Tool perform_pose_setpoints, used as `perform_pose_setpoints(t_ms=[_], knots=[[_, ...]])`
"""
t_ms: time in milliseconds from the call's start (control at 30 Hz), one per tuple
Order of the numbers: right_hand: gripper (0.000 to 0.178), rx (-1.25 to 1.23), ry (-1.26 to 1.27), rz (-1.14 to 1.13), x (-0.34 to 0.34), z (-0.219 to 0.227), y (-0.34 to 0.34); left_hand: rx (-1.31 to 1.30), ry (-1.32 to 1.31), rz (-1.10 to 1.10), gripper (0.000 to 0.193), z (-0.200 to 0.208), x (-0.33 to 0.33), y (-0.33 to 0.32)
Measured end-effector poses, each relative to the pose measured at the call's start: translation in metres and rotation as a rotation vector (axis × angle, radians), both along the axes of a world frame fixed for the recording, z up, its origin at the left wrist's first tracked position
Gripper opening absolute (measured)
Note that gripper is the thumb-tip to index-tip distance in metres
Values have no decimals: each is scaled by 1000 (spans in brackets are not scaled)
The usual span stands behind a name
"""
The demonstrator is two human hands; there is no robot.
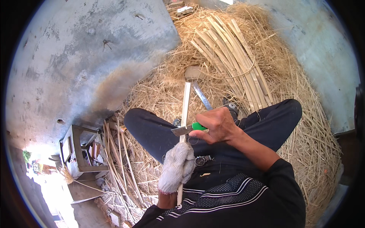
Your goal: The person sits on a straw-covered floor and uses a green-handled knife to split a bamboo stick into thin strips. They hold the stick with a gloved left hand and carefully shave and split the material, occasionally using a larger blade to separate the strips further.
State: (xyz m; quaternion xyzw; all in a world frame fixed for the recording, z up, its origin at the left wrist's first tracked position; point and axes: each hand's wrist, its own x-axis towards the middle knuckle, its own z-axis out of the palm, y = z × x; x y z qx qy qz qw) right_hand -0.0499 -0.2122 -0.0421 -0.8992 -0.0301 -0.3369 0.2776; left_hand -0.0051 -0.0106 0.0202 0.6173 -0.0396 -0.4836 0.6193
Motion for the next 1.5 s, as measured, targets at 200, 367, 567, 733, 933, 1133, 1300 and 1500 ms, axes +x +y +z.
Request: perform_pose_setpoints(t_ms=[200, 367, 567, 733, 933, 1133, 1300, 1500], knots=[[54, -16, -56, -56, 13, -6, 2, -12, 3, 33, 33, 1, 4, -1], [49, 98, -38, -403, 34, -26, -28, -69, 125, -51, 31, -6, -7, 7], [67, 624, 79, -1020, -9, -18, -200, -126, 329, 104, 37, -27, -6, 46], [34, 514, 119, -107, -17, 2, -74, -225, 274, -41, 42, -12, 3, 18], [42, 263, 255, 142, -28, 7, -4, -260, 345, -92, 42, -6, 4, 10], [49, 12, 124, -83, -20, -8, -3, -198, 304, -62, 42, -15, -3, 9], [53, -51, 0, -142, 8, -21, 5, -179, 261, 62, 38, -19, -2, 16], [64, 497, 311, -856, 39, -33, -158, -76, 308, -190, 41, -29, -34, 38]])
